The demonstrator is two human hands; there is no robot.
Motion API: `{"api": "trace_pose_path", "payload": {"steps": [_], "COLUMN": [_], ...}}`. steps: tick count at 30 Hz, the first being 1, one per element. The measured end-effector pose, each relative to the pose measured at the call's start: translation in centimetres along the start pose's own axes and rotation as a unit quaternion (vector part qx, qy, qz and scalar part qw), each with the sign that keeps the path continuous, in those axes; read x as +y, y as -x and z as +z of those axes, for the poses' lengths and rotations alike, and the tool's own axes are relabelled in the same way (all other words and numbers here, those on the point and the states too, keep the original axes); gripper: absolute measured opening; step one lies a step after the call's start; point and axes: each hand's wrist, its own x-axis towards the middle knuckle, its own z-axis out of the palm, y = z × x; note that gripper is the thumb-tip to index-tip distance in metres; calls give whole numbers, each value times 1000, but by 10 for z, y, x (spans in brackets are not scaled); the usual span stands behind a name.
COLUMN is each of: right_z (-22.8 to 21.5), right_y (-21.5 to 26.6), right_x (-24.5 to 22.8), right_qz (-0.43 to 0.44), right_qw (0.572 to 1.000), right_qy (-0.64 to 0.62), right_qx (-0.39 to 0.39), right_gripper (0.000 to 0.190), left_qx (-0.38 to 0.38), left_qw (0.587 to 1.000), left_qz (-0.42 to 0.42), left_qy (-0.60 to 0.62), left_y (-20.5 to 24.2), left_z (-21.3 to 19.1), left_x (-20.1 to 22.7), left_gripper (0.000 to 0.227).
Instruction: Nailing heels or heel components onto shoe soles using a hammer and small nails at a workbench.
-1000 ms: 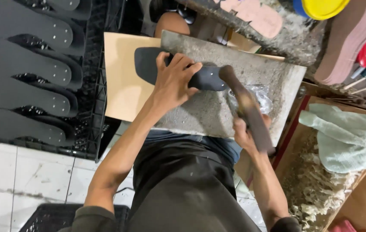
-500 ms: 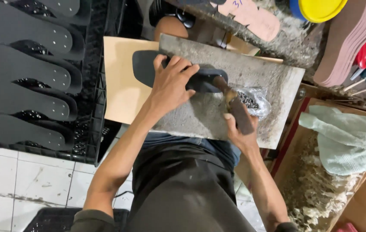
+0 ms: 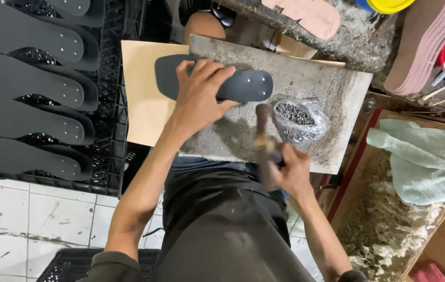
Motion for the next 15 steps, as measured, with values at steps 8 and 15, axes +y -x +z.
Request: {"api": "trace_pose_path", "payload": {"steps": [8,15], "right_z": [-33,-58], "right_y": [-42,-81], "right_x": [-47,-6], "right_qz": [-16,44], "right_qw": [998,983], "right_qy": [-26,163], "right_qx": [-51,-72], "right_gripper": [15,20], "left_qx": [48,26], "left_qw": [962,919], "left_qz": [18,-12], "left_qy": [267,394], "left_y": [4,-1], "left_z": [-58,-62], "left_x": [20,30], "left_gripper": [32,32]}}
